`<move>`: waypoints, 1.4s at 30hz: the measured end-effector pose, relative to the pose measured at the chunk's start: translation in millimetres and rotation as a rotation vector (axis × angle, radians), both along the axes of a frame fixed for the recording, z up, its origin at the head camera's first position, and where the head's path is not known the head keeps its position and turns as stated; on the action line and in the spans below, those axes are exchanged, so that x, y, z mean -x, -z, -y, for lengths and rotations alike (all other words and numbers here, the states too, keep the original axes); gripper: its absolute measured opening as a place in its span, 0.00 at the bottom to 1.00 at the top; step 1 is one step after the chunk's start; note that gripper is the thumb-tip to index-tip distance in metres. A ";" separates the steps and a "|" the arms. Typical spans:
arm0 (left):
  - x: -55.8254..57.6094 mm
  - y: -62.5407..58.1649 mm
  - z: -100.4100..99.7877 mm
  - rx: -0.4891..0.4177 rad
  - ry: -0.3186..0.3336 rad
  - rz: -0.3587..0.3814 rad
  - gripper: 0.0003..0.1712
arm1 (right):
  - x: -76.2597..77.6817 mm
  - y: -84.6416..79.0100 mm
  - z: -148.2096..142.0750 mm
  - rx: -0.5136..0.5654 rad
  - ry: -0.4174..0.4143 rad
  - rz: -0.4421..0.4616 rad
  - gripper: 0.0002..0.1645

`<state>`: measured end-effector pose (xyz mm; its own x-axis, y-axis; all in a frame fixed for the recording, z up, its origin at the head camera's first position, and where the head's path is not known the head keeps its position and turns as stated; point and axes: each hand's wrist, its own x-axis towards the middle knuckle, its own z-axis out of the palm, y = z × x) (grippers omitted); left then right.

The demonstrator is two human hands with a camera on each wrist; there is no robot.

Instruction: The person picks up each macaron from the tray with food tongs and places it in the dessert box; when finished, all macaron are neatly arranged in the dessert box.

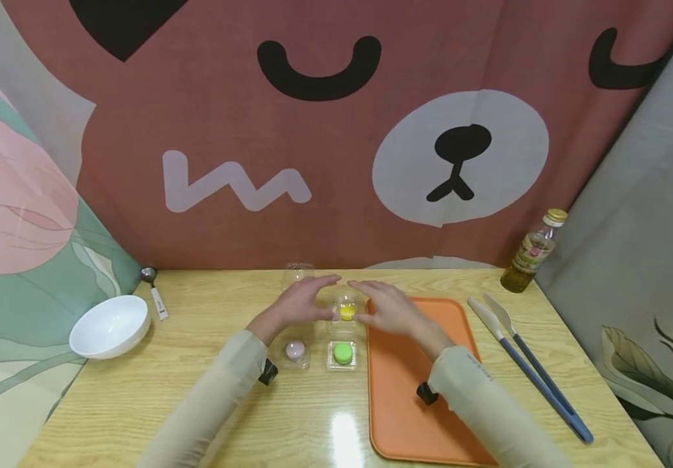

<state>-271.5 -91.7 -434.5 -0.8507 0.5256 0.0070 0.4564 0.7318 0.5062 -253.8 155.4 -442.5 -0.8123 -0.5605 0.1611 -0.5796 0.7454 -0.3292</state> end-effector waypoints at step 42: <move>8.8 7.2 -12.7 0.340 -0.005 -0.032 0.45 | 8.0 16.7 14.6 -0.089 0.127 0.123 0.44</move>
<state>-280.3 -79.1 -441.7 -0.8554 0.4983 -0.1414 0.4639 0.8584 0.2188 -261.7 140.8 -459.3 -0.8880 -0.4597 0.0103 -0.4383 0.8395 -0.3209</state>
